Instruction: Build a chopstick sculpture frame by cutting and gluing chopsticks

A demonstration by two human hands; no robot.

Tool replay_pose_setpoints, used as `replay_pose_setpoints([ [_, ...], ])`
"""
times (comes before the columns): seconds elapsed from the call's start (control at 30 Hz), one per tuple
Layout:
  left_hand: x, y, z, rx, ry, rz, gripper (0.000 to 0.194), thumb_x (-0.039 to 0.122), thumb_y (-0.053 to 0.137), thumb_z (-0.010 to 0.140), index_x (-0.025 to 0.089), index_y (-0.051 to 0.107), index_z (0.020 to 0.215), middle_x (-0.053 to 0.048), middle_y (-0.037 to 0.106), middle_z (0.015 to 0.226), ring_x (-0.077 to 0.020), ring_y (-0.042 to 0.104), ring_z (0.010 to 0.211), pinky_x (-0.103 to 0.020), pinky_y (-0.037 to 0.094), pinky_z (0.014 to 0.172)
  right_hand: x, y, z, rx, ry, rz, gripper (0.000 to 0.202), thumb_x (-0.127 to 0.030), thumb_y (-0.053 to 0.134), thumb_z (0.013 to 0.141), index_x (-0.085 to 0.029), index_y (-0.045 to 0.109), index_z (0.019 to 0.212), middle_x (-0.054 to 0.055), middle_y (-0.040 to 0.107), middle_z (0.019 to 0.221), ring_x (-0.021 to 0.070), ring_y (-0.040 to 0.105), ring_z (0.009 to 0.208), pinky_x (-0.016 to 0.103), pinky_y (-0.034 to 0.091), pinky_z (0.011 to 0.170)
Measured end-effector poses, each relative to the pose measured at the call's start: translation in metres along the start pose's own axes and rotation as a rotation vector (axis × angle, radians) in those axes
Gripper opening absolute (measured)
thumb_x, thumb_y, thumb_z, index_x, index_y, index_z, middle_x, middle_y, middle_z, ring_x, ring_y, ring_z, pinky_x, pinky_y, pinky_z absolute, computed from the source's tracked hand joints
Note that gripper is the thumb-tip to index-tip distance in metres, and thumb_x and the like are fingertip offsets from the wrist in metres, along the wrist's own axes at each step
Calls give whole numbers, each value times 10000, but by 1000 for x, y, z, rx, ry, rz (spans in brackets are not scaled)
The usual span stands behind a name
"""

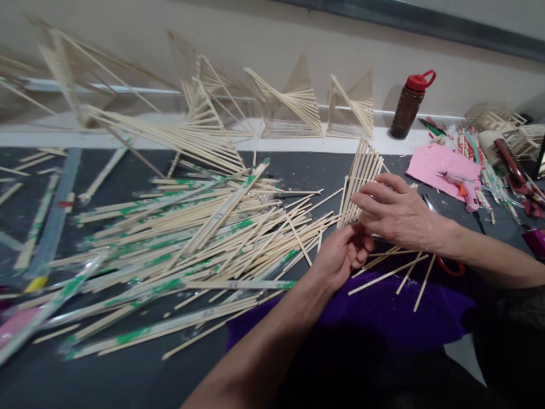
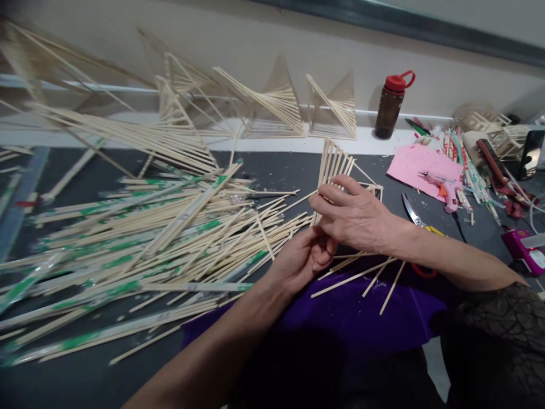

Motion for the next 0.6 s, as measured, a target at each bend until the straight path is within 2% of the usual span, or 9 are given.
replay_pose_setpoints([
  [0.13,1,0,0,12,7,5,202,252,499,785,145,550,622,10,534,478,-46,385,322,-159,235,315,0,8,0,12,-19,27,221,-197,501,945,-251,680,828,-1,671,1086,191,526,1058,370,401,1003],
  [0.27,1,-2,-1,0,31,7,180,274,539,752,145,558,627,11,551,482,-47,386,320,-160,234,312,2,9,1,110,-59,35,178,-177,532,925,-230,638,791,-4,680,1013,183,535,1004,370,418,972],
  [0.33,2,-3,-3,-18,66,10,212,338,572,747,153,568,643,13,552,465,-56,387,313,-166,224,305,5,5,2,189,-69,7,185,-166,524,925,-222,621,778,-20,694,978,168,559,957,357,443,942],
  [0.47,9,1,-11,-88,162,33,417,539,606,740,165,548,565,21,460,358,-69,361,304,-177,190,308,10,-19,3,369,-40,-31,185,-210,527,941,-260,625,793,-66,710,1003,128,603,955,322,458,948],
  [0.6,19,4,-20,-94,257,86,467,574,651,706,169,534,506,34,399,321,-60,338,308,-182,200,335,4,-64,-10,515,7,-49,60,-255,633,884,-288,648,837,-65,723,993,122,635,922,300,462,955],
])
Point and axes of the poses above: each hand's wrist, its own z-axis towards the middle knuckle, its own y-axis out of the palm, x = y × z, the point moved 2 cm from there along z, towards the middle knuckle
